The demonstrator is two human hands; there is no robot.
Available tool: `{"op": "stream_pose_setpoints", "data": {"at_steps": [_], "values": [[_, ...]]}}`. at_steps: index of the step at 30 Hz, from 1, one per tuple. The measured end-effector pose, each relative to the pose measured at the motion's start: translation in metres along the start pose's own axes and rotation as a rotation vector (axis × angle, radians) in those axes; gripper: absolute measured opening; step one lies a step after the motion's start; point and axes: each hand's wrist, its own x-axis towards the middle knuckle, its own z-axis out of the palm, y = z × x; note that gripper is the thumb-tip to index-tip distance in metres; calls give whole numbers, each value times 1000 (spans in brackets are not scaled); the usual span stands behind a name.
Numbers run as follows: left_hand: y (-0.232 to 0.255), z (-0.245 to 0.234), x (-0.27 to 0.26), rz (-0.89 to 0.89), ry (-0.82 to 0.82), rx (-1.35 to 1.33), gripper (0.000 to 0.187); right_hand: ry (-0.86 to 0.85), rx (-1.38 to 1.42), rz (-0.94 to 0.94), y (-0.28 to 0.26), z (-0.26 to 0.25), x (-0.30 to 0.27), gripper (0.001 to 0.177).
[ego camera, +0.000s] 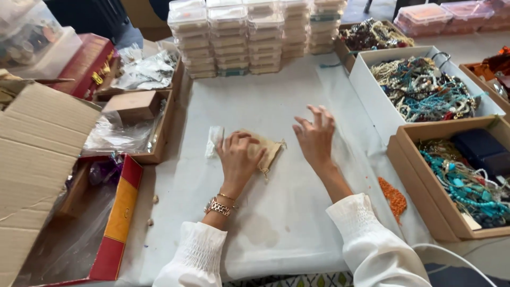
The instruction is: Cleaning and packaging small jewelry items into plastic bags and pouches.
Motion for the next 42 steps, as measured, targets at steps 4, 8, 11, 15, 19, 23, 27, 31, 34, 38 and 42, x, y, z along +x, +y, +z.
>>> {"op": "stream_pose_setpoints", "data": {"at_steps": [4,8,11,15,19,23,27,31,34,38,42], "values": [[8,3,-7,48,-254,18,33,-292,403,-137,-16,-3,-9,19],[-5,17,-17,112,-276,-6,17,-431,516,-284,-32,-14,-13,26],[-8,16,-11,100,-229,-10,18,-477,543,-226,-25,-4,-15,24],[-8,4,-3,120,-159,-46,19,-494,576,-228,-25,-12,-11,19],[-34,-13,18,-66,-1,-187,24,-242,518,-125,-24,-21,-3,14],[-91,-21,15,-45,264,333,27,-316,469,-162,-5,2,-18,20],[-114,4,13,-245,9,476,38,-239,415,-241,-15,-4,-16,23],[-103,-2,13,-292,-86,325,48,-151,433,-135,-25,-13,-12,24],[-105,-5,13,-392,-132,97,44,-121,456,-103,-23,-9,-13,23],[-92,-16,22,-624,-199,-259,53,-136,514,-38,-24,-10,-12,21],[-101,1,21,-684,-205,-550,54,-81,550,-59,-30,-5,-14,17]]}}
